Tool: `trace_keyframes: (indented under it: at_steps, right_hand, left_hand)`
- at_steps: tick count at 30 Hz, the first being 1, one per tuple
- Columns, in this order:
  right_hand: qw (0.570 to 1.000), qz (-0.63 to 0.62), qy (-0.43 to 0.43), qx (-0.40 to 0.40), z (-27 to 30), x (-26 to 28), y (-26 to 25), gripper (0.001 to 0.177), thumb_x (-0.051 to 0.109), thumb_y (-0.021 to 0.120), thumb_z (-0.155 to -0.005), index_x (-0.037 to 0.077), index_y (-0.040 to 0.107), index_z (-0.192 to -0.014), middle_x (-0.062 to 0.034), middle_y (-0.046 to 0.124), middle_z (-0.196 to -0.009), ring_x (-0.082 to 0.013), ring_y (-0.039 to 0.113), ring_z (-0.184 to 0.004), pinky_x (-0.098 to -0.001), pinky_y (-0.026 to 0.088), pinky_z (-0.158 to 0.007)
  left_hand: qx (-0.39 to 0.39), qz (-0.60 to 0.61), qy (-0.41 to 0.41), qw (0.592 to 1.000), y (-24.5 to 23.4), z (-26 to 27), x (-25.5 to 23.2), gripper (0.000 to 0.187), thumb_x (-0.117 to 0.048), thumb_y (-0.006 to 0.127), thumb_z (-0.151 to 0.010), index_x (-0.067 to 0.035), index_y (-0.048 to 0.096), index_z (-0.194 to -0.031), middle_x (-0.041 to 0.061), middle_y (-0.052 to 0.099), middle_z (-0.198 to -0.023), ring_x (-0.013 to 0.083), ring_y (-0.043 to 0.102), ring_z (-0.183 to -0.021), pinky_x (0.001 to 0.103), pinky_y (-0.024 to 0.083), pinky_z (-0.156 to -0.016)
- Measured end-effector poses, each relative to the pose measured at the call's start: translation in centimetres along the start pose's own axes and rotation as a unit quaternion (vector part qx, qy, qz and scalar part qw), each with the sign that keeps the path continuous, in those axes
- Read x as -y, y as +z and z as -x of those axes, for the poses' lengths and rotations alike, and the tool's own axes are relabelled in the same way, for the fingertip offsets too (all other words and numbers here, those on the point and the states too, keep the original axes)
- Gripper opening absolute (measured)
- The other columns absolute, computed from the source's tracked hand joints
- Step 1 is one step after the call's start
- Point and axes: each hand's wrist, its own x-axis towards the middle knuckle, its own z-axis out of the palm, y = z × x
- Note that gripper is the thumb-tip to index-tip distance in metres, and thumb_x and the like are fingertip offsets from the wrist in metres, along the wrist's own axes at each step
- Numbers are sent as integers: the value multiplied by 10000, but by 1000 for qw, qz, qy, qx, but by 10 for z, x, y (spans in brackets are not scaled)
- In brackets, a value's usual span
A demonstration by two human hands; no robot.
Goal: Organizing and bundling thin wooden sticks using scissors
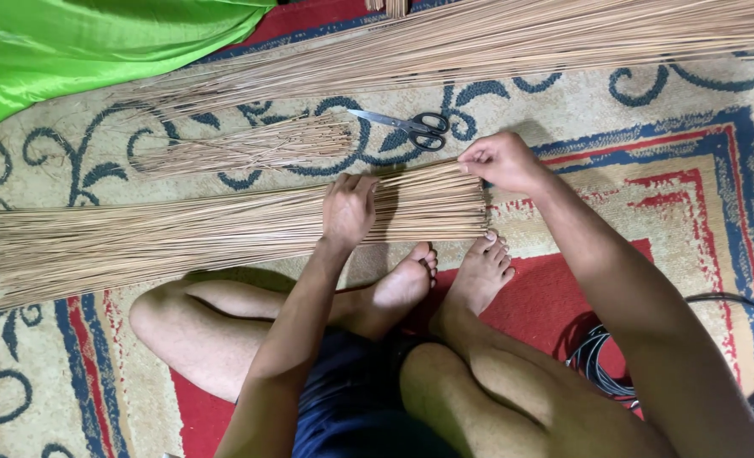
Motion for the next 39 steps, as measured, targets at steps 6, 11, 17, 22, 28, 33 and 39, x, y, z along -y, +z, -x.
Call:
trace_keyframes:
  at_steps: [6,11,17,22,28,33,39]
  right_hand:
    - [946,-286,46,-146,-2,10,10,206,-70,772,-869,-53,721,-1068,-188,749,-970,-188,757,-798,-286,687,-732]
    - [890,-385,53,-239,-11,27,27,253,-23,796,-886,-35,689,-1115,-207,757,-1020,-247,790,-831,-355,709,-772]
    - [865,-398,25,-304,-20,24,36,297,-25,770,-906,-14,686,-1190,-244,755,-1035,-267,797,-843,-352,716,-786]
    - [857,-389,14,-338,-20,20,37,263,-37,750,-914,2,718,-1172,-263,752,-1027,-253,796,-815,-344,717,-787]
    - [842,-400,19,-361,-20,18,39,239,-39,747,-916,-1,730,-1151,-272,752,-1009,-248,796,-785,-347,721,-781]
    - [843,-398,19,-361,-17,24,40,319,-50,784,-880,33,729,-1183,-253,758,-1011,-249,797,-793,-373,718,-794]
    - [832,-409,19,-373,-24,11,41,321,-57,767,-887,30,722,-1193,-248,760,-1013,-222,793,-781,-368,720,-813]
  left_hand:
    - [31,43,-5,999,-49,-30,-4,108,-192,634,-985,-190,741,-1002,42,701,-866,277,724,-874,415,564,-785]
    - [90,100,-30,991,-55,-45,1,115,-187,625,-987,-168,721,-1048,95,700,-901,378,735,-834,497,600,-722]
    - [137,121,-31,983,-74,-55,5,144,-192,594,-1013,-152,714,-1082,105,716,-897,390,741,-864,508,604,-737]
    - [150,124,-27,981,-75,-55,10,150,-159,597,-1008,-119,714,-1092,140,727,-885,406,737,-867,520,596,-741]
    - [164,141,-19,976,-70,-58,12,149,-121,606,-983,-98,720,-1076,169,740,-868,415,736,-873,538,589,-753]
    - [175,154,-29,972,-71,-62,13,152,-94,623,-953,-88,738,-1052,159,743,-825,407,736,-853,509,593,-757]
    - [177,167,-32,969,-59,-65,14,154,-106,602,-962,-82,739,-1029,147,742,-799,398,737,-840,503,591,-742]
